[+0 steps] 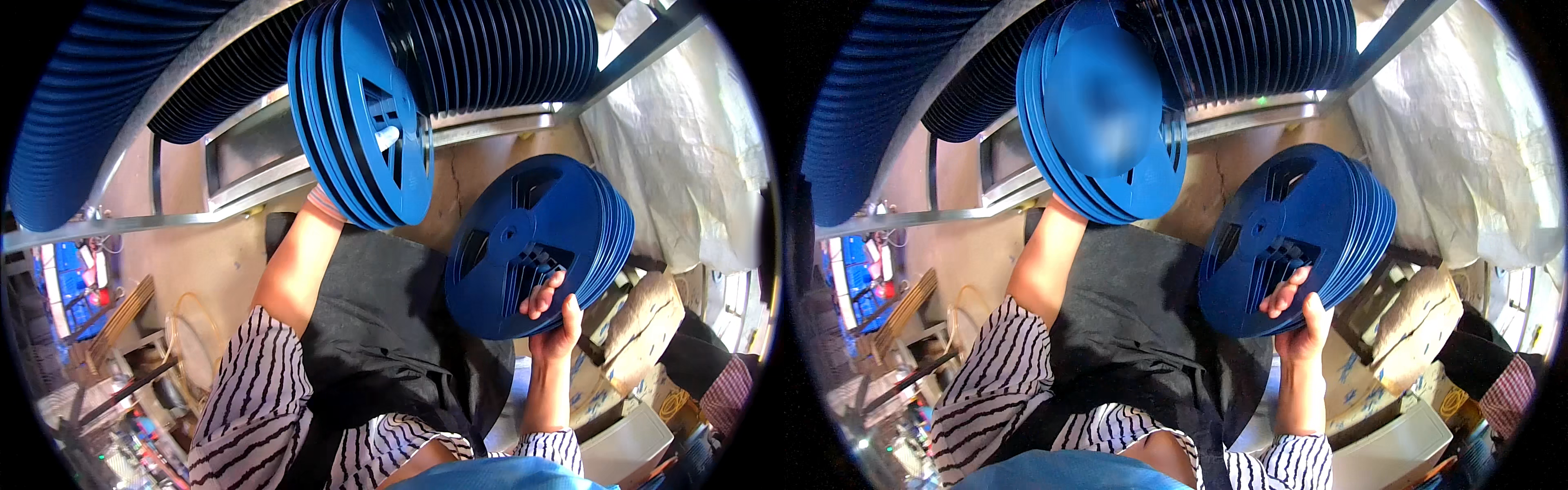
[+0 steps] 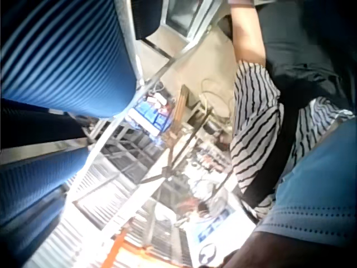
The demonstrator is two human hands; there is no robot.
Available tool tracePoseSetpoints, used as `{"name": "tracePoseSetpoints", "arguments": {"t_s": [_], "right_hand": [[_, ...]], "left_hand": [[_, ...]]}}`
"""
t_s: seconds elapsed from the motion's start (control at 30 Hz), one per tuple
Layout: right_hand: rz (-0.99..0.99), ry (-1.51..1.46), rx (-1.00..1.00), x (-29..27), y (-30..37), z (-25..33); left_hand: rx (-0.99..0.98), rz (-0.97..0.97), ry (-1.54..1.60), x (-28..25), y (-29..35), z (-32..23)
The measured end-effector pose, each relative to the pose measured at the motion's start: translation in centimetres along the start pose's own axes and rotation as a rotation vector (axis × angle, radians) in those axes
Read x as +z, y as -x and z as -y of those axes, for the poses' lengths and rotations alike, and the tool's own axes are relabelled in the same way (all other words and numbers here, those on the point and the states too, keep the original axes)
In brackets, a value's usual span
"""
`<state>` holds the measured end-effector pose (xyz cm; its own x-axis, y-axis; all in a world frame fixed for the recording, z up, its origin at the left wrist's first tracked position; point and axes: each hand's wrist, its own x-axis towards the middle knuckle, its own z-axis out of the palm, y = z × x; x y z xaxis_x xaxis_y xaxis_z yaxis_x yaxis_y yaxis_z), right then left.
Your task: The person picks up blue plastic spools from a table and stacks them onto a metal rack. They repeatedly lift, align, and place the spools one by one into a vertical stack.
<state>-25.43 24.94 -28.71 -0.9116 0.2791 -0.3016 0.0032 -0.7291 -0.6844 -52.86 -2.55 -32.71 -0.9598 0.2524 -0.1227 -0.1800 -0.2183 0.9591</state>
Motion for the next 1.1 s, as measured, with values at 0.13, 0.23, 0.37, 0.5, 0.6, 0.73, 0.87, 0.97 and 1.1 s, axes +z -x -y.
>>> {"name": "tracePoseSetpoints", "arguments": {"t_s": [0.13,0.23,0.37,0.5,0.6,0.73,0.87,0.97,1.1], "right_hand": [[-0.006,0.03,-0.023,-0.7,-1.4,-0.7],[-0.027,0.019,-0.01,-0.1,-1.8,-1.1],[-0.056,0.028,-0.035,-0.1,-0.5,-0.7],[-0.07,0.035,-0.01,-0.9,0.4,-0.7],[-0.09,0.066,0.014,-1.0,0.4,-1.0],[-0.091,0.042,0.023,-1.3,0.1,-1.2],[-0.08,0.012,0.024,-1.9,0.4,-0.7],[-0.059,-0.008,0.032,-1.7,0.3,-0.8],[-0.054,-0.021,0.023,-2.2,0.3,-0.6]], "left_hand": [[0.049,0.067,0.027,0.6,-2.1,0.9],[0.055,0.089,0.026,0.8,-2.8,0.6],[0.028,0.155,0.041,2.3,-4.5,0.6],[-0.142,0.229,0.24,2.2,-5.2,0.3],[-0.36,0.127,0.384,2.0,-7.0,0.9],[-0.236,0.175,0.256,0.9,-8.5,3.1],[-0.141,0.174,0.165,2.3,-7.4,5.0],[-0.038,0.195,-0.045,0.4,-9.4,7.7],[-0.242,0.298,0.064,0.0,-10.5,6.5]]}}
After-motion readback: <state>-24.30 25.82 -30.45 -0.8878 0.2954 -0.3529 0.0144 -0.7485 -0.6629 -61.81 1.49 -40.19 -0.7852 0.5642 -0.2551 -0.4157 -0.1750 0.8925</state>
